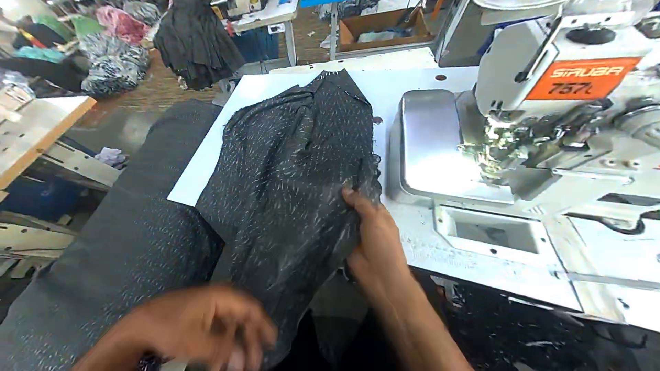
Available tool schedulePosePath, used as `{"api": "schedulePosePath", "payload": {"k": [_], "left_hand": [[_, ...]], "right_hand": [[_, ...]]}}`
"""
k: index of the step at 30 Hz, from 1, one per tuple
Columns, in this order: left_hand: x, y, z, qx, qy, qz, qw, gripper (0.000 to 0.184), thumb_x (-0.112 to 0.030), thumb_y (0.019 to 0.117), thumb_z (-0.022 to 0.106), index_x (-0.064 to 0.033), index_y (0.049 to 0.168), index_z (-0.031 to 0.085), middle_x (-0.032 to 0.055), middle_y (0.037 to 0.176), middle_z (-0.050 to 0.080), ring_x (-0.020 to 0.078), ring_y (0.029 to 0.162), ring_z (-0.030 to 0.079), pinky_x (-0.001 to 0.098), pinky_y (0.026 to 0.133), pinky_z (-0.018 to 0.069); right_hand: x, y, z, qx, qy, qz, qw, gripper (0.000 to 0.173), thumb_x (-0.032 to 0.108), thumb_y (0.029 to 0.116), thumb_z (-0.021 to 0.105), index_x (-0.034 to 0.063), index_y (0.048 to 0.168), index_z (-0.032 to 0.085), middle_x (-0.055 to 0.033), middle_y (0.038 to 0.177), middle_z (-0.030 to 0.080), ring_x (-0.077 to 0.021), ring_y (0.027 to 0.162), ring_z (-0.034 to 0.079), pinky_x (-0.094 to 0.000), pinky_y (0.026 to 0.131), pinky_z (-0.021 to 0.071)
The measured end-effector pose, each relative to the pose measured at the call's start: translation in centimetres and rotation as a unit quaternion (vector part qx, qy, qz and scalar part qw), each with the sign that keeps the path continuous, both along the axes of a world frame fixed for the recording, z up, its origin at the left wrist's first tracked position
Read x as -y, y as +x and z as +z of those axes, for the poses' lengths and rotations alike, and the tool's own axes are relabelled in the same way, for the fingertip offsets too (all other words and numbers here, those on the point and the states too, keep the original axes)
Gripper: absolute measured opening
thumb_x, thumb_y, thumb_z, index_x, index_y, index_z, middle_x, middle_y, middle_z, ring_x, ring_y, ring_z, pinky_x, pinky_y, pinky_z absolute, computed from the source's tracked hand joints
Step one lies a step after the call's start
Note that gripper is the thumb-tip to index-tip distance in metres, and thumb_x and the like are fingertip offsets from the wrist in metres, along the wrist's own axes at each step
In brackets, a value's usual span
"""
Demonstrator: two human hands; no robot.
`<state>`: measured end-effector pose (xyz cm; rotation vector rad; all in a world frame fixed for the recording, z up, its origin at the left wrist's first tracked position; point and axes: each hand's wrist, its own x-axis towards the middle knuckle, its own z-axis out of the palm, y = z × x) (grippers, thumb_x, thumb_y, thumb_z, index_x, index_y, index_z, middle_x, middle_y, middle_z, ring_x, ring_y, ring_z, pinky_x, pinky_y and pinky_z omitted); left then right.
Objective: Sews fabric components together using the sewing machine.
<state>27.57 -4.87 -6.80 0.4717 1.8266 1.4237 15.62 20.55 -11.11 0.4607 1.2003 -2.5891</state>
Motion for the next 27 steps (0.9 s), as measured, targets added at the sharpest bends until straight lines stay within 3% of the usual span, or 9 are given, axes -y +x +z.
{"api": "schedulePosePath", "payload": {"k": [4, 6, 9, 13, 16, 18, 20, 23, 27], "left_hand": [[-0.5, -11.2, -1.0, -0.334, -0.13, 0.267, 0.895, 0.03, -0.026, 0.104, 0.058, -0.0098, 0.127, 0.068, 0.0037, 0.123, 0.071, 0.0147, 0.098, 0.071, 0.0364, 0.086, 0.0621], [0.2, -17.7, -2.1, -0.406, -0.232, 0.273, 0.841, 0.039, -0.028, 0.1051, 0.056, -0.0068, 0.138, 0.062, 0.0131, 0.138, 0.061, 0.0246, 0.113, 0.067, 0.0468, 0.096, 0.0572], [0.8, -25.9, -3.4, -0.415, -0.329, 0.286, 0.799, 0.055, -0.035, 0.1056, 0.055, -0.0075, 0.153, 0.046, 0.0232, 0.155, 0.044, 0.0392, 0.133, 0.055, 0.0596, 0.107, 0.0471], [-0.8, -33.3, -5.4, -0.422, -0.373, 0.19, 0.804, 0.073, -0.043, 0.0984, 0.065, -0.0143, 0.159, 0.037, 0.0245, 0.148, 0.05, 0.0427, 0.129, 0.057, 0.0653, 0.103, 0.0479], [-3.1, -35.6, -4.8, -0.43, -0.415, 0.122, 0.793, 0.037, -0.034, 0.1037, 0.057, -0.0093, 0.128, 0.068, 0.0195, 0.12, 0.069, 0.0402, 0.114, 0.066, 0.0662, 0.093, 0.051], [-3.1, -36.1, -2.4, -0.439, -0.408, 0.169, 0.783, 0.034, -0.028, 0.1065, 0.048, -0.0031, 0.115, 0.071, 0.0219, 0.114, 0.07, 0.0407, 0.112, 0.067, 0.0656, 0.095, 0.051], [-1.2, -36.4, 2.2, -0.412, -0.358, 0.327, 0.771, 0.039, -0.024, 0.1071, 0.045, 0.0057, 0.122, 0.066, 0.0284, 0.124, 0.065, 0.0417, 0.121, 0.062, 0.0607, 0.105, 0.0462], [6.5, -36.8, 5.8, -0.332, -0.226, 0.597, 0.694, 0.04, -0.024, 0.1023, 0.047, 0.0049, 0.126, 0.062, 0.0235, 0.126, 0.065, 0.0329, 0.118, 0.064, 0.0541, 0.099, 0.0521], [13.4, -33.6, 4.5, -0.294, -0.232, 0.609, 0.699, 0.052, -0.011, 0.0966, 0.054, -0.0004, 0.146, 0.043, 0.0205, 0.14, 0.054, 0.0282, 0.121, 0.06, 0.0494, 0.096, 0.0548]], "right_hand": [[-0.4, 7.6, -3.5, -0.19, 0.065, 0.152, 0.968, 0.016, 0.008, 0.0972, 0.065, 0.0008, 0.112, 0.067, -0.0069, 0.097, 0.075, -0.015, 0.088, 0.073, -0.0375, 0.082, 0.0633], [-3.2, 10.1, -5.4, -0.278, 0.247, 0.317, 0.873, 0.015, 0.017, 0.0962, 0.07, 0.004, 0.103, 0.073, -0.0029, 0.089, 0.075, -0.0117, 0.08, 0.072, -0.0361, 0.075, 0.0627], [-6.5, 10.9, -3.8, -0.31, 0.446, 0.455, 0.705, 0.035, 0.041, 0.0959, 0.07, 0.0066, 0.098, 0.074, -0.0106, 0.086, 0.074, -0.0272, 0.081, 0.073, -0.0569, 0.074, 0.0578], [-6.0, 5.5, -3.1, -0.312, 0.655, 0.207, 0.656, 0.044, 0.054, 0.097, 0.062, 0.0166, 0.116, 0.074, 0.0003, 0.091, 0.076, -0.0181, 0.075, 0.073, -0.0487, 0.064, 0.0611], [-3.9, 0.4, -4.3, -0.305, 0.768, 0.065, 0.56, 0.054, 0.052, 0.0947, 0.063, 0.0105, 0.129, 0.067, -0.0095, 0.099, 0.073, -0.0276, 0.071, 0.07, -0.0481, 0.056, 0.0563], [-2.6, -1.0, -4.8, -0.283, 0.805, 0.078, 0.516, 0.046, 0.042, 0.0966, 0.064, 0.0073, 0.126, 0.067, -0.0166, 0.103, 0.068, -0.0348, 0.072, 0.069, -0.051, 0.055, 0.0546], [-2.2, -1.0, -4.8, -0.285, 0.803, 0.088, 0.516, 0.019, 0.021, 0.0972, 0.064, 0.0057, 0.106, 0.069, -0.0165, 0.093, 0.066, -0.0345, 0.066, 0.067, -0.0502, 0.051, 0.0537], [-3.5, 2.2, -4.0, -0.34, 0.695, 0.102, 0.626, 0.019, 0.02, 0.095, 0.056, 0.0096, 0.098, 0.071, -0.0044, 0.08, 0.067, -0.0196, 0.064, 0.066, -0.0397, 0.052, 0.055], [-5.0, 7.1, -1.6, -0.319, 0.524, 0.316, 0.724, 0.012, 0.016, 0.09, 0.066, 0.0073, 0.097, 0.072, -0.005, 0.078, 0.07, -0.0179, 0.068, 0.068, -0.0411, 0.061, 0.0581]]}}
